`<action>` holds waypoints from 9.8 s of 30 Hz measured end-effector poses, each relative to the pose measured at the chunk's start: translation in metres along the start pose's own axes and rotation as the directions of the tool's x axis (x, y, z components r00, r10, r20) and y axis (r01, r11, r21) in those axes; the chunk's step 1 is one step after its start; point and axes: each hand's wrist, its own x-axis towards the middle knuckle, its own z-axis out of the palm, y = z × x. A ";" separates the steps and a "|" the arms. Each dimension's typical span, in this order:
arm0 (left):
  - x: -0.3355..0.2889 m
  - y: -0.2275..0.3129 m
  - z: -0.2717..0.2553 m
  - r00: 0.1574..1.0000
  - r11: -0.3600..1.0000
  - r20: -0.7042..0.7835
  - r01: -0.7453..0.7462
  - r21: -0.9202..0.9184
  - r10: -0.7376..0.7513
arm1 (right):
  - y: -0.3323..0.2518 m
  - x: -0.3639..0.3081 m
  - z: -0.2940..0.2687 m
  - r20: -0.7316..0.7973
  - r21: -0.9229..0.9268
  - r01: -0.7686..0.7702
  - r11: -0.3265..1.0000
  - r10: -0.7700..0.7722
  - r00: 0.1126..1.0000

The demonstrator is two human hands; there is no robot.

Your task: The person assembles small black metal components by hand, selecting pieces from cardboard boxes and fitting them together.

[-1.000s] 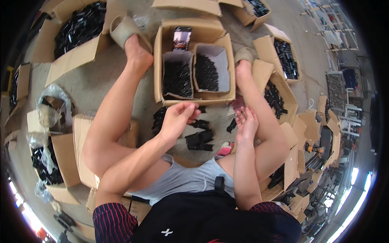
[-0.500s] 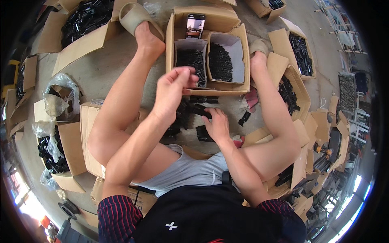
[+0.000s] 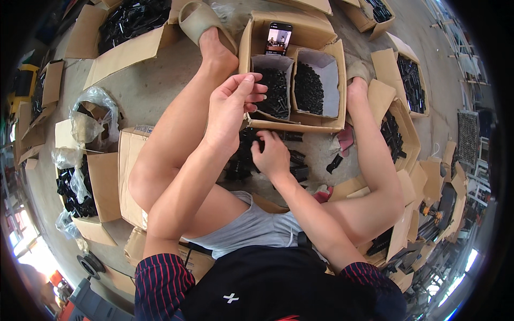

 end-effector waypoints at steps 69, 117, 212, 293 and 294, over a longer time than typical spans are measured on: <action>-0.026 -0.099 0.025 0.753 0.830 0.472 0.553 -0.074 -0.459 | 0.013 -0.006 -0.178 -0.169 0.458 0.107 0.882 -0.032 0.985; -0.037 -0.081 0.033 0.881 0.941 0.366 0.336 -0.035 -0.301 | 0.020 0.000 -0.182 -0.135 0.415 0.274 0.867 -0.239 0.962; -0.019 -0.057 0.026 0.969 0.981 0.235 0.113 -0.159 -0.073 | -0.038 0.014 -0.128 -0.060 0.919 0.007 0.394 0.122 0.991; -0.022 -0.067 0.029 0.986 0.704 0.130 -0.168 0.690 0.108 | -0.002 0.017 -0.098 0.235 0.869 -0.375 0.323 0.397 0.887; -0.020 -0.068 0.027 0.994 0.822 0.108 -0.056 0.567 -0.007 | -0.002 0.018 -0.100 0.248 0.869 -0.372 0.326 0.365 0.897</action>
